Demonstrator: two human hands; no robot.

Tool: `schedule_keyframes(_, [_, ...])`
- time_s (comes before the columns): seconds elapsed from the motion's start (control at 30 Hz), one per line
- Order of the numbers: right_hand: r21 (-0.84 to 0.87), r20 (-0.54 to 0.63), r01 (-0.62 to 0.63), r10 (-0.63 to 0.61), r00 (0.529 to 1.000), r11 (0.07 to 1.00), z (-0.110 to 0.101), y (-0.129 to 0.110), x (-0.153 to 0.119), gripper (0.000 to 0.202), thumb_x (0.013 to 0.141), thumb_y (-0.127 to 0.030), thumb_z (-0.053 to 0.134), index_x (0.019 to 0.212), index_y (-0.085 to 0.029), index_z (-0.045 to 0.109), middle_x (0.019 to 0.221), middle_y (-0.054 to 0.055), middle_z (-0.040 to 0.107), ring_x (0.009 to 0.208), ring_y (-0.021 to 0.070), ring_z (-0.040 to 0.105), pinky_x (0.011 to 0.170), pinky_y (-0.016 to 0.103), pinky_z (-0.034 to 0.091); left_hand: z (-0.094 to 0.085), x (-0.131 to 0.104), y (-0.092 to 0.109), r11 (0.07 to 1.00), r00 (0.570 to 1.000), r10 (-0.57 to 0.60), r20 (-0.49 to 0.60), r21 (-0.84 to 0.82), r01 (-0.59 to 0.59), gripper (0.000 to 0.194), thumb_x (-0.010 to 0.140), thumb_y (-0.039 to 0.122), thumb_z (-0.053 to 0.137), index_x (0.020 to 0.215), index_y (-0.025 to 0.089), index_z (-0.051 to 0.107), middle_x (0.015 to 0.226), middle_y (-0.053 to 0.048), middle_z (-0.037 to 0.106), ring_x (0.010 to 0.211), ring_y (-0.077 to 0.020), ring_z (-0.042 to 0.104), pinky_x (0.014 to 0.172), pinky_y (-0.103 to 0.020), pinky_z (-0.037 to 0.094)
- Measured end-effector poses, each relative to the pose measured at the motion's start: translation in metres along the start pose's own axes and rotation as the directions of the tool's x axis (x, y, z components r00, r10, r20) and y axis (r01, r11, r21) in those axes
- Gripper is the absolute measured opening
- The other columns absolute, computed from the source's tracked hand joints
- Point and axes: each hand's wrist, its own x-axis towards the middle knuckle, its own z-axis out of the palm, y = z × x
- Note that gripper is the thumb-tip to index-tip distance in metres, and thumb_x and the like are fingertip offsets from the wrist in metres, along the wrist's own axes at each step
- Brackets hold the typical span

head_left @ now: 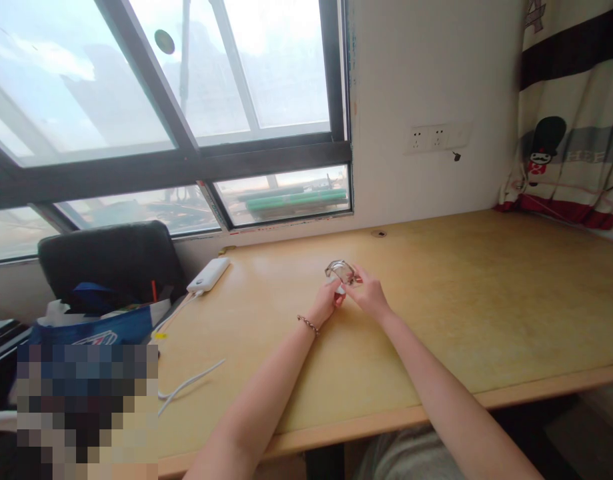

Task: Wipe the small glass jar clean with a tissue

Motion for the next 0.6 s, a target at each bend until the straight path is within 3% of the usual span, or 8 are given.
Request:
schedule_keyframes(0.1, [0.008,0.021,-0.013,0.013,1.0,1.0,0.005,0.002,-0.003,0.034,0.073,-0.036,0.053,0.101,-0.017,0.054,0.091,0.006,0.063,0.08,0.0179,0.058,0.071,0.027,0.043,-0.004,0.001,0.002,0.999,0.994,-0.046,0.1,-0.021,0.048,0.027,0.073,0.042,0.046,0.067,0.016,0.048,0.043,0.006,0.039,0.03,-0.0027,0.027,0.033,-0.017,0.018])
schedule_keyframes(0.23, [-0.024,-0.093,-0.176,0.173,0.98,0.984,0.004,0.012,-0.001,0.028,0.072,-0.042,0.05,0.079,-0.016,0.057,0.071,0.004,0.062,0.063,0.0163,0.056,0.058,0.024,0.042,0.002,-0.004,0.003,0.987,0.987,-0.005,0.161,0.157,-0.021,0.035,0.074,0.047,0.045,0.059,0.015,0.046,0.042,0.004,0.043,0.031,-0.0041,0.032,0.033,-0.018,0.021])
schedule_keyframes(0.4, [0.001,-0.169,-0.297,0.293,0.941,0.955,0.003,0.024,0.004,0.035,0.067,-0.051,0.049,0.065,-0.017,0.054,0.058,0.0,0.058,0.052,0.0137,0.05,0.047,0.022,0.037,0.017,-0.014,0.003,0.92,0.987,0.16,0.001,0.363,-0.15,0.039,0.074,0.051,0.044,0.059,0.016,0.048,0.041,0.002,0.046,0.034,-0.008,0.039,0.038,-0.021,0.027])
schedule_keyframes(0.5, [-0.056,-0.184,-0.306,0.292,0.939,0.95,0.002,0.025,0.004,0.033,0.066,-0.051,0.049,0.062,-0.019,0.054,0.055,-0.001,0.056,0.05,0.0135,0.049,0.045,0.021,0.035,0.019,-0.017,0.003,0.857,0.951,0.291,-0.106,0.471,-0.21,0.037,0.077,0.049,0.043,0.06,0.017,0.049,0.043,0.002,0.046,0.039,-0.0095,0.041,0.044,-0.022,0.029])
schedule_keyframes(0.6, [-0.212,-0.189,-0.325,0.287,0.939,0.922,-0.002,0.025,0.003,0.031,0.063,-0.049,0.052,0.054,-0.02,0.053,0.051,0.001,0.056,0.048,0.0146,0.049,0.044,0.023,0.032,0.017,-0.017,0.003,0.781,0.907,0.395,-0.146,0.574,-0.248,0.035,0.079,0.045,0.043,0.059,0.017,0.049,0.048,0.001,0.049,0.045,-0.0102,0.041,0.047,-0.022,0.028])
